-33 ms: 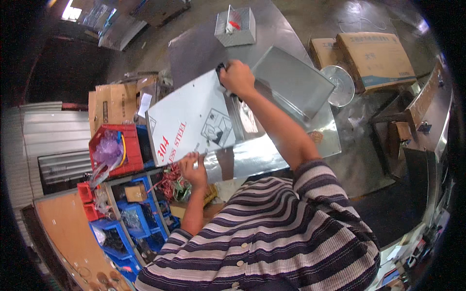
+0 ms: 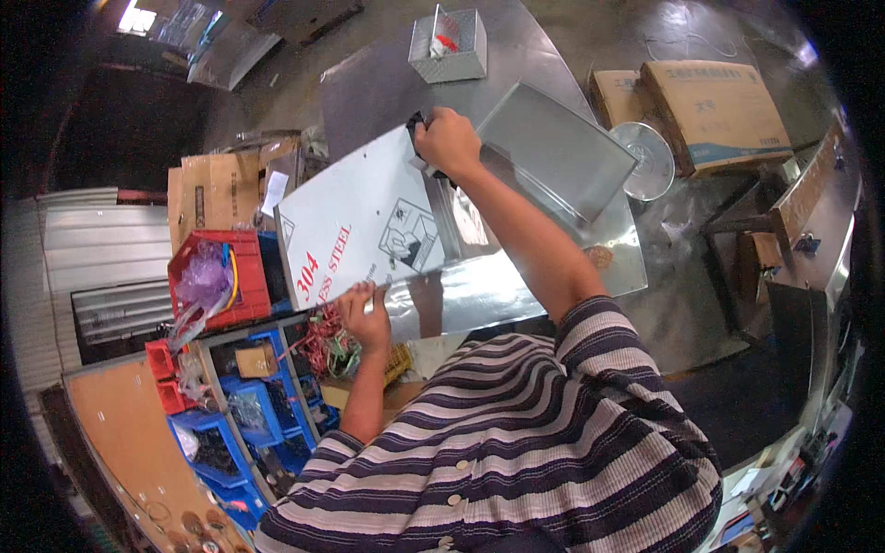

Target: The person uses a small tool to scrape residue from a stainless steel sheet, then wipes the surface with a black cloth. The person flips the sheet to clean the other side and continues wiping until the sheet is set aside.

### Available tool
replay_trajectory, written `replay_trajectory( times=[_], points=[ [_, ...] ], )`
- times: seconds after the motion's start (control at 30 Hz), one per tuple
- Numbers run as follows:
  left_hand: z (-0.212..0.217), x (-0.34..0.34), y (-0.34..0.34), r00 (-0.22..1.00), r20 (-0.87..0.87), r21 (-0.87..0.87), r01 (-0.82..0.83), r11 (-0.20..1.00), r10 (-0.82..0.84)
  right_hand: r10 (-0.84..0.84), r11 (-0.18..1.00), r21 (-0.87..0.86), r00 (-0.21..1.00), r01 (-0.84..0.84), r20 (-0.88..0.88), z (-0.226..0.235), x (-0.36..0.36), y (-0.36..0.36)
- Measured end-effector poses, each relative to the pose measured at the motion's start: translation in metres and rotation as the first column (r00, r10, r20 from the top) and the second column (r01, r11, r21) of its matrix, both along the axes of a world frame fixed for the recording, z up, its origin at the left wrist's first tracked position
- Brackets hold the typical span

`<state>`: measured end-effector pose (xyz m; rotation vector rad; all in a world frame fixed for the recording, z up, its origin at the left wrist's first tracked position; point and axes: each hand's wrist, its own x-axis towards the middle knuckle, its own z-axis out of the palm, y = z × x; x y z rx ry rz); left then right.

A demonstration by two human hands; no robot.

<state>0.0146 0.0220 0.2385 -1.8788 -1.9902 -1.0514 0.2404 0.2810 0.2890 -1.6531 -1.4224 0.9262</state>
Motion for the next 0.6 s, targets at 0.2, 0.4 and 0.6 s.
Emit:
replay_trajectory(
  times=[0.2, 0.4, 0.6],
  points=[
    [-0.003, -0.008, -0.001, 0.996, -0.075, 0.06, 0.044, 0.997, -0.039, 0.055, 0.997, 0.056, 0.998, -0.053, -0.039, -0.018, 0.012, -0.116],
    [-0.006, -0.006, -0.008, 0.998, -0.058, 0.03, -0.01, 0.999, 0.012, 0.099, 0.995, 0.027, 0.995, -0.099, 0.021, -0.008, 0.03, -0.177],
    [0.0, -0.003, 0.0, 1.0, -0.026, 0.026, 0.009, 1.0, -0.008, 0.072, 0.992, 0.096, 0.996, -0.077, 0.051, -0.01, -0.001, -0.026]
  ],
)
